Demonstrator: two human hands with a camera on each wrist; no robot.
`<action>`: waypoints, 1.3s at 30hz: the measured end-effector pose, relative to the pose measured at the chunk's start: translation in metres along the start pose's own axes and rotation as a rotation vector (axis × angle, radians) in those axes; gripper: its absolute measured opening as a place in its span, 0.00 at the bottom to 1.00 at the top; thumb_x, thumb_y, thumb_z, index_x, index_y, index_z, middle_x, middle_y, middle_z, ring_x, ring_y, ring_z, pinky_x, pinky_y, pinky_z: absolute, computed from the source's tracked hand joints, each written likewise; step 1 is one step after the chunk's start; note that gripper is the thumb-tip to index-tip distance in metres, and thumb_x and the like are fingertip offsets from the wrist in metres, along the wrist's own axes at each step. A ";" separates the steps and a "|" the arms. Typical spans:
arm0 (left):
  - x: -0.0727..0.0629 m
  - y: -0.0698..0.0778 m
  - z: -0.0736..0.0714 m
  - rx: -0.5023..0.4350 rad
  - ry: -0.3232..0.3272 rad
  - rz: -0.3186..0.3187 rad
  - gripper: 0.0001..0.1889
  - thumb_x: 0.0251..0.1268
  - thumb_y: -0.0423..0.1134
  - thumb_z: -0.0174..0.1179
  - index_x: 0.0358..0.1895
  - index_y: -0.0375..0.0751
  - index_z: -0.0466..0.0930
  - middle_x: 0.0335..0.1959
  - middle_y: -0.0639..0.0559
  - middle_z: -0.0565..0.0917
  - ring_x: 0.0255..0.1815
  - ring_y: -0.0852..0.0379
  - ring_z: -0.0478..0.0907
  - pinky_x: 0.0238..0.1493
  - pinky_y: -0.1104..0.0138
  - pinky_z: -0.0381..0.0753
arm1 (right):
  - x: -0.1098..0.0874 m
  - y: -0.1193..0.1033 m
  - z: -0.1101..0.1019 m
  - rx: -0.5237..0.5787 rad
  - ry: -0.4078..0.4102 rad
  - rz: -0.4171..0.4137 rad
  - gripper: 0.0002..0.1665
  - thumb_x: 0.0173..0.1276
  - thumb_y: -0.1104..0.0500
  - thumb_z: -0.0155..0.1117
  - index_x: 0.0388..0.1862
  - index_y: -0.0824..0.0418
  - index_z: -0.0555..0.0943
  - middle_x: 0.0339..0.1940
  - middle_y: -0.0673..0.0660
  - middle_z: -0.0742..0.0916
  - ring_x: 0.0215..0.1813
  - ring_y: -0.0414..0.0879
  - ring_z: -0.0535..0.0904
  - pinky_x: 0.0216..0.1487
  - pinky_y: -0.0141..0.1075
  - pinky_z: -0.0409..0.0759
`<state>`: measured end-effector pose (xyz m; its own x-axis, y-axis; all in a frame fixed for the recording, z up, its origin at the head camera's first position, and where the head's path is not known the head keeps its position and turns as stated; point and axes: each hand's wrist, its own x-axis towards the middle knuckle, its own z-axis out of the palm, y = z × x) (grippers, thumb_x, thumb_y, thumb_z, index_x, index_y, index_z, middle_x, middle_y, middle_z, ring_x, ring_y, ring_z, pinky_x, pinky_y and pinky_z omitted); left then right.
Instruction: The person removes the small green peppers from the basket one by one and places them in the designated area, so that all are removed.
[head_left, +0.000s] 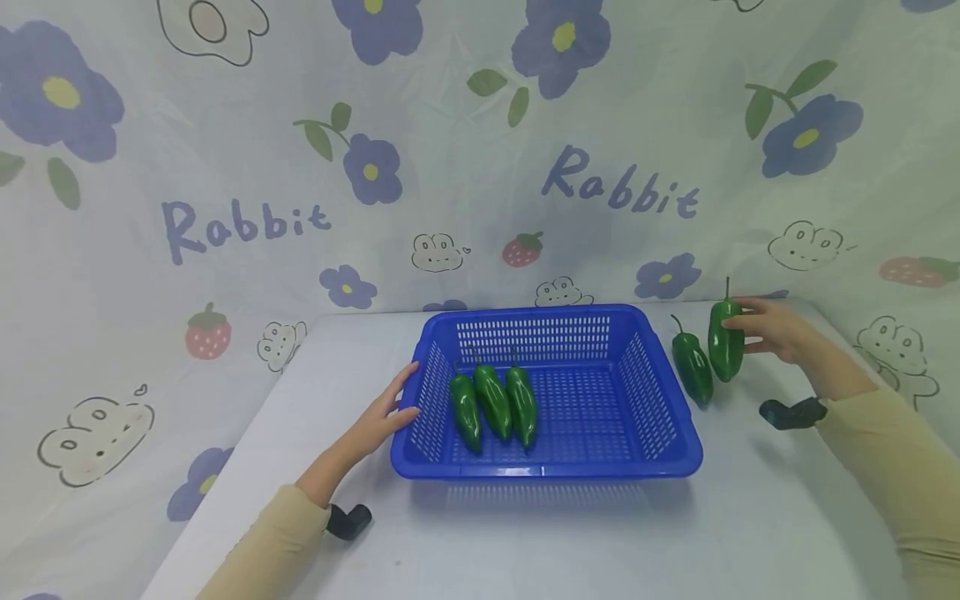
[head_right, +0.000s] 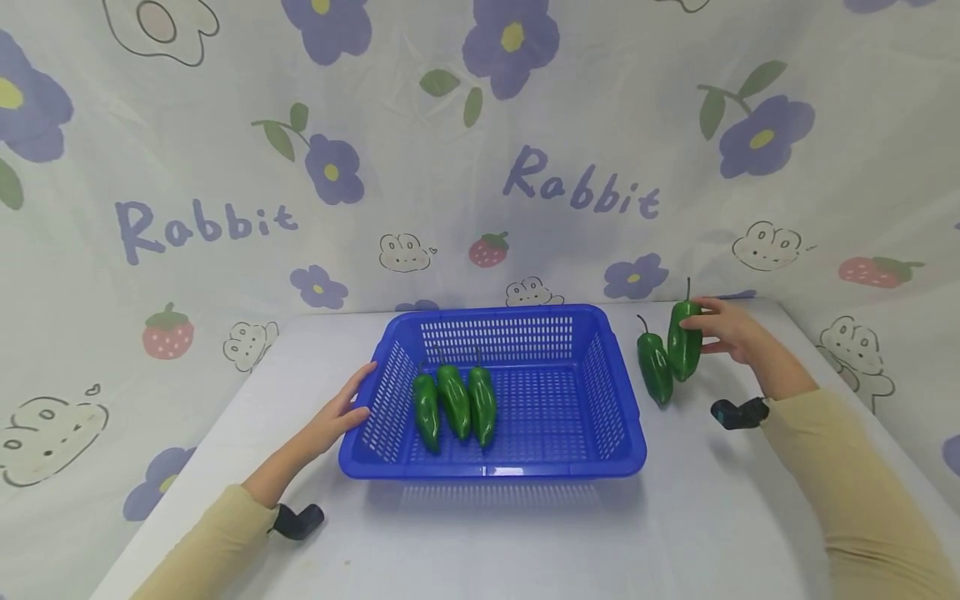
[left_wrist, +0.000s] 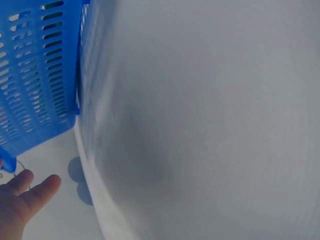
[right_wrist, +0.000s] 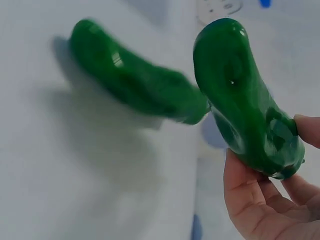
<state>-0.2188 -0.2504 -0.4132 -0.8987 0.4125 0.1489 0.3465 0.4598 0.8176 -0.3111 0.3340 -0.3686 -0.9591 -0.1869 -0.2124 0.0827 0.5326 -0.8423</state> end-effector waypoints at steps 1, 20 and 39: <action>0.000 0.000 0.000 0.000 0.000 0.000 0.36 0.65 0.43 0.48 0.72 0.40 0.41 0.71 0.32 0.45 0.69 0.31 0.46 0.62 0.38 0.55 | 0.000 0.003 0.000 -0.006 0.001 0.000 0.44 0.70 0.55 0.51 0.69 0.76 0.39 0.62 0.78 0.61 0.60 0.67 0.65 0.54 0.51 0.76; 0.000 -0.001 0.000 -0.006 -0.003 0.014 0.37 0.65 0.45 0.48 0.72 0.40 0.41 0.71 0.32 0.45 0.69 0.31 0.46 0.61 0.38 0.56 | 0.010 0.036 0.013 -0.112 -0.021 0.019 0.42 0.69 0.54 0.50 0.67 0.80 0.44 0.60 0.83 0.62 0.59 0.72 0.65 0.52 0.53 0.76; 0.000 0.002 0.002 -0.014 -0.001 -0.026 0.37 0.65 0.44 0.48 0.72 0.42 0.41 0.72 0.33 0.44 0.70 0.31 0.45 0.62 0.38 0.53 | 0.017 0.045 0.023 -0.165 -0.062 0.111 0.45 0.69 0.50 0.48 0.67 0.78 0.42 0.63 0.84 0.55 0.63 0.75 0.56 0.59 0.58 0.67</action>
<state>-0.2171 -0.2480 -0.4132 -0.9071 0.4012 0.1271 0.3194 0.4597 0.8287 -0.3178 0.3360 -0.4216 -0.9278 -0.1672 -0.3335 0.1366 0.6795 -0.7209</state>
